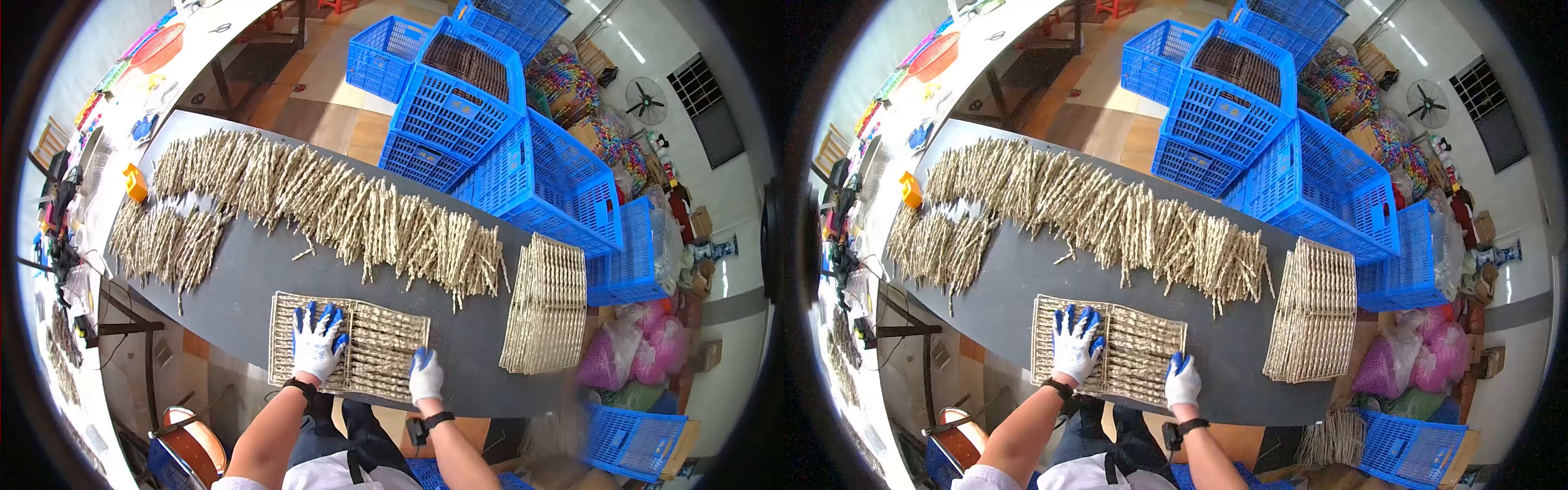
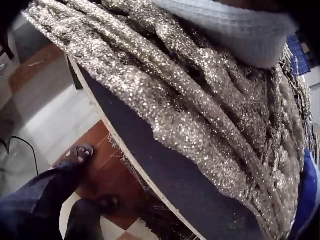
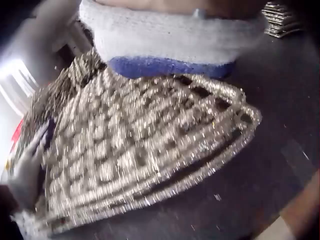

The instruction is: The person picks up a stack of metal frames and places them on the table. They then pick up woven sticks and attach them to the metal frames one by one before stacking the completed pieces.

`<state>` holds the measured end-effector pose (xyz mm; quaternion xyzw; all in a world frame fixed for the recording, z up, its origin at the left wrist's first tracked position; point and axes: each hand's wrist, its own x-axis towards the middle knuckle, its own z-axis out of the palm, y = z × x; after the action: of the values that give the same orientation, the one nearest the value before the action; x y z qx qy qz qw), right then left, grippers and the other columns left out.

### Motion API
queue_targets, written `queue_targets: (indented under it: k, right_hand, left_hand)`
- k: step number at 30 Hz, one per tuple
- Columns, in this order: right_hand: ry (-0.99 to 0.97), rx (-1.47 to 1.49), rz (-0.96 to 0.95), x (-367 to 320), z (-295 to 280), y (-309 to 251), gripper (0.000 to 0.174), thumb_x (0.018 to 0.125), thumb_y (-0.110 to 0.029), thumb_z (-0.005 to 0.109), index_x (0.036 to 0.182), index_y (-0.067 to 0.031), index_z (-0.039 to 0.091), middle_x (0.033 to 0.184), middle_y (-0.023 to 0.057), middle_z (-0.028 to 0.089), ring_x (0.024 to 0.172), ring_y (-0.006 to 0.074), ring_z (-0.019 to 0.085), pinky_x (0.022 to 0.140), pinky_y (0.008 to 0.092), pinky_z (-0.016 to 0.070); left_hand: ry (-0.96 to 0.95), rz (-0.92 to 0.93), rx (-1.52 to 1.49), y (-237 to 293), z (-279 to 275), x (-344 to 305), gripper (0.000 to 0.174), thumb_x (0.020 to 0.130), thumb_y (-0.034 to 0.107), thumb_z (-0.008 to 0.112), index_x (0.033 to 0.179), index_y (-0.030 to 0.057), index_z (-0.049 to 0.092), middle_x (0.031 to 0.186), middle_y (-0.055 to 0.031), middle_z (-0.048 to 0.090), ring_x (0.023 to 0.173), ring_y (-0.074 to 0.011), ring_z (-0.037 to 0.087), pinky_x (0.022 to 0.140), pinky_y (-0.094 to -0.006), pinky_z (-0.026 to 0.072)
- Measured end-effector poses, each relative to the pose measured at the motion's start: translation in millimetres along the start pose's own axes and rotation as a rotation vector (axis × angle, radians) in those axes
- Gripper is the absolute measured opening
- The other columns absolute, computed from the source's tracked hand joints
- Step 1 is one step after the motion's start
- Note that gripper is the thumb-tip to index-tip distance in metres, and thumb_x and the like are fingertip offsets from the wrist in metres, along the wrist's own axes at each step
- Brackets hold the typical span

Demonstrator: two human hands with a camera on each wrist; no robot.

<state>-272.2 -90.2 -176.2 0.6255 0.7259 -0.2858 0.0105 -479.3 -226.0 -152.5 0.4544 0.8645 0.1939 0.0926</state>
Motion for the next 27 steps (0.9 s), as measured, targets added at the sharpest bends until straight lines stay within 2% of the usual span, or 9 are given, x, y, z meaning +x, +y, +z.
queue_targets:
  k: [2, 3, 6, 8, 9, 11, 13, 23, 27]
  right_hand:
    - [0.026, 0.162, -0.028, 18, -12, -7, 0.043, 0.096, -0.046, 0.048, 0.096, -0.0044, 0.057, 0.084, 0.0247, 0.065, 0.080, 0.0466, 0.061, 0.068, 0.0545, 0.0450]
    - [0.056, 0.129, -0.065, 21, -25, -15, 0.046, 0.094, -0.051, 0.049, 0.097, -0.0060, 0.058, 0.081, 0.0229, 0.065, 0.078, 0.0438, 0.063, 0.068, 0.0510, 0.0476]
    - [-0.094, -0.146, -0.026, 15, -68, -41, 0.059, 0.085, -0.062, 0.056, 0.105, -0.0068, 0.059, 0.092, 0.0215, 0.067, 0.092, 0.0406, 0.063, 0.080, 0.0488, 0.0479]
    - [0.095, -0.434, -0.577, 4, -83, -56, 0.083, 0.070, -0.072, 0.064, 0.120, -0.0067, 0.054, 0.121, 0.0216, 0.059, 0.117, 0.0378, 0.053, 0.097, 0.0539, 0.0383]
    - [-0.115, -0.564, -0.677, -4, -87, -74, 0.110, 0.061, -0.074, 0.068, 0.141, -0.0052, 0.036, 0.147, 0.0229, 0.034, 0.137, 0.0407, 0.029, 0.107, 0.0629, 0.0211]
    - [-0.300, -0.940, -0.912, -16, -64, -94, 0.122, 0.060, -0.071, 0.071, 0.150, -0.0087, 0.020, 0.154, 0.0224, 0.018, 0.142, 0.0411, 0.019, 0.110, 0.0654, 0.0124]
    - [-0.413, -1.001, -1.013, -5, -44, -99, 0.127, 0.059, -0.068, 0.073, 0.153, -0.0114, 0.010, 0.156, 0.0226, 0.013, 0.143, 0.0431, 0.014, 0.113, 0.0633, 0.0066]
    - [-0.435, -0.898, -1.007, 8, -37, -97, 0.119, 0.063, -0.063, 0.074, 0.153, -0.0123, 0.015, 0.155, 0.0218, 0.018, 0.142, 0.0413, 0.017, 0.112, 0.0599, 0.0133]
    - [-0.380, -0.978, -1.014, 0, -31, -93, 0.117, 0.063, -0.065, 0.073, 0.151, -0.0107, 0.018, 0.147, 0.0216, 0.031, 0.135, 0.0400, 0.030, 0.110, 0.0571, 0.0203]
  left_hand:
    - [0.000, 0.000, -0.001, -1, 1, -1, 0.052, 0.085, 0.031, 0.064, 0.133, 0.0135, 0.053, 0.144, -0.0085, 0.045, 0.139, -0.0383, 0.027, 0.116, -0.0579, 0.0097]
    - [0.001, -0.002, -0.006, -2, 2, -1, 0.053, 0.085, 0.031, 0.064, 0.134, 0.0139, 0.053, 0.144, -0.0079, 0.045, 0.139, -0.0382, 0.027, 0.116, -0.0579, 0.0101]
    - [0.018, -0.007, -0.016, -3, 3, 0, 0.053, 0.086, 0.032, 0.064, 0.134, 0.0143, 0.052, 0.144, -0.0072, 0.045, 0.139, -0.0379, 0.028, 0.116, -0.0579, 0.0108]
    - [0.009, 0.000, -0.012, -4, 1, -2, 0.053, 0.086, 0.034, 0.063, 0.135, 0.0147, 0.052, 0.144, -0.0070, 0.045, 0.139, -0.0381, 0.028, 0.116, -0.0579, 0.0108]
    - [0.012, 0.003, -0.019, -5, 2, -3, 0.053, 0.086, 0.034, 0.062, 0.135, 0.0149, 0.052, 0.144, -0.0070, 0.045, 0.138, -0.0385, 0.028, 0.116, -0.0578, 0.0112]
    - [0.030, -0.007, -0.059, -4, 1, -3, 0.051, 0.087, 0.034, 0.062, 0.133, 0.0148, 0.054, 0.143, -0.0072, 0.046, 0.138, -0.0386, 0.028, 0.116, -0.0576, 0.0113]
    - [0.039, -0.007, -0.074, -6, 2, -2, 0.049, 0.087, 0.034, 0.061, 0.132, 0.0147, 0.055, 0.143, -0.0072, 0.046, 0.138, -0.0384, 0.028, 0.116, -0.0576, 0.0112]
    - [0.066, 0.000, -0.077, -7, 0, -3, 0.047, 0.087, 0.035, 0.063, 0.128, 0.0145, 0.058, 0.139, -0.0082, 0.050, 0.137, -0.0386, 0.031, 0.115, -0.0581, 0.0119]
    - [0.076, -0.004, -0.076, -6, 1, -3, 0.046, 0.086, 0.034, 0.063, 0.128, 0.0145, 0.058, 0.139, -0.0077, 0.050, 0.137, -0.0385, 0.031, 0.115, -0.0581, 0.0125]
